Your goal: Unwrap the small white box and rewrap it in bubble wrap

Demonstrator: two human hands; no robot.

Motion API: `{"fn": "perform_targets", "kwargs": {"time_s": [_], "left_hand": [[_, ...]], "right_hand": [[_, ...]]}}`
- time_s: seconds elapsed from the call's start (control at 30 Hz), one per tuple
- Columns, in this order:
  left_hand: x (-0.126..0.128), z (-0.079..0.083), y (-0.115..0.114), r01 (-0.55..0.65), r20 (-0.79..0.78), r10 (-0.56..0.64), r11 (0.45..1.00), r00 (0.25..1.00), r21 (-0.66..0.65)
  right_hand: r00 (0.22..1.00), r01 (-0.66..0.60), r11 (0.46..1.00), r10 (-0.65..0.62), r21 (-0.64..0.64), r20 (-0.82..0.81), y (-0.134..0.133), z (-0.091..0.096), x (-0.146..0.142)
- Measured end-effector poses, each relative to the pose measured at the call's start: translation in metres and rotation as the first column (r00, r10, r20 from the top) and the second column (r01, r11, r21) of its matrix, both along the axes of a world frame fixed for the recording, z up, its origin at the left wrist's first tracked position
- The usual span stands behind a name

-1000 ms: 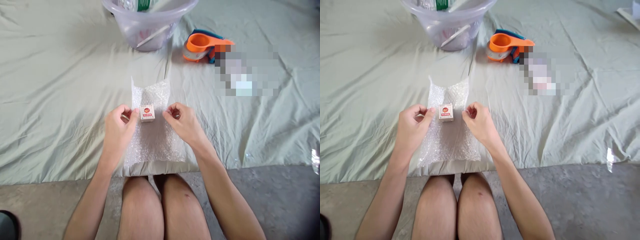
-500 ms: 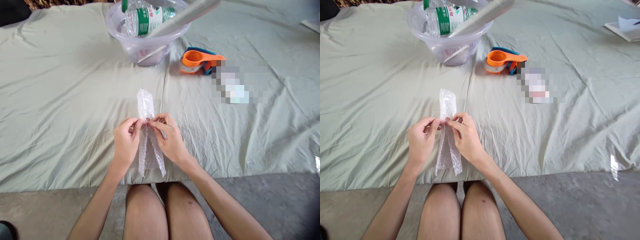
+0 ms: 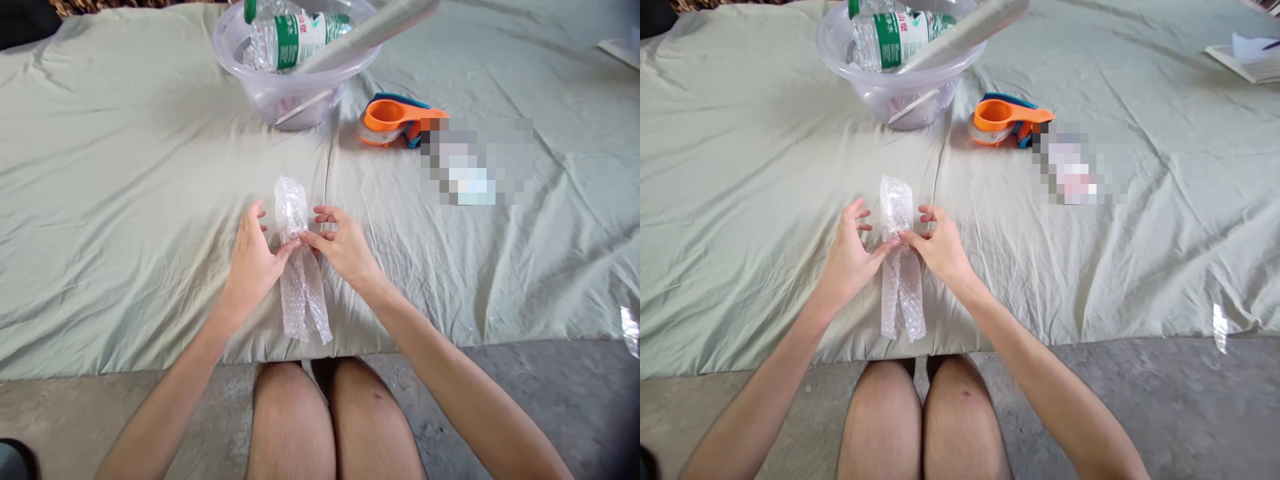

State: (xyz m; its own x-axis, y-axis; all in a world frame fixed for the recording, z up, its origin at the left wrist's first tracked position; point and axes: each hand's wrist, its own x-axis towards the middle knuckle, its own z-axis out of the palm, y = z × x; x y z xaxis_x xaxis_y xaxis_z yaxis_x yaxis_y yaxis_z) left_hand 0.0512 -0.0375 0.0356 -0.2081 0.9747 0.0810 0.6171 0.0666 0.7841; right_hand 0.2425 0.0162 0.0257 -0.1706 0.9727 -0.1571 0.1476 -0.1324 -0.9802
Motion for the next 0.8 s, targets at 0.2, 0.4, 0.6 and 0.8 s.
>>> {"fn": "perform_targets", "kwargs": {"time_s": [0.2, 0.4, 0.6, 0.8], "left_hand": [[-0.028, 0.006, 0.03, 0.246, 0.089, -0.231, 0.936, 0.969, -0.251], [-0.02, 0.001, 0.03, 0.28, 0.238, -0.256, 0.958, 0.937, -0.07], [-0.013, -0.013, 0.011, 0.296, 0.012, -0.315, 0.902, 0.949, 0.313], [-0.008, -0.017, 0.003, 0.358, -0.289, -0.237, 0.787, 0.928, 0.502]], "right_hand": [[0.967, -0.255, 0.96, 0.254, -0.11, -0.025, 0.031, 0.013, 0.013], [0.94, -0.318, 0.948, 0.317, 0.009, -0.13, 0.028, 0.008, 0.013], [0.977, -0.19, 0.901, 0.212, 0.391, -0.015, 0.009, -0.008, 0.012], [0.961, -0.275, 0.606, 0.148, 0.746, 0.234, 0.002, -0.019, 0.017]]}}
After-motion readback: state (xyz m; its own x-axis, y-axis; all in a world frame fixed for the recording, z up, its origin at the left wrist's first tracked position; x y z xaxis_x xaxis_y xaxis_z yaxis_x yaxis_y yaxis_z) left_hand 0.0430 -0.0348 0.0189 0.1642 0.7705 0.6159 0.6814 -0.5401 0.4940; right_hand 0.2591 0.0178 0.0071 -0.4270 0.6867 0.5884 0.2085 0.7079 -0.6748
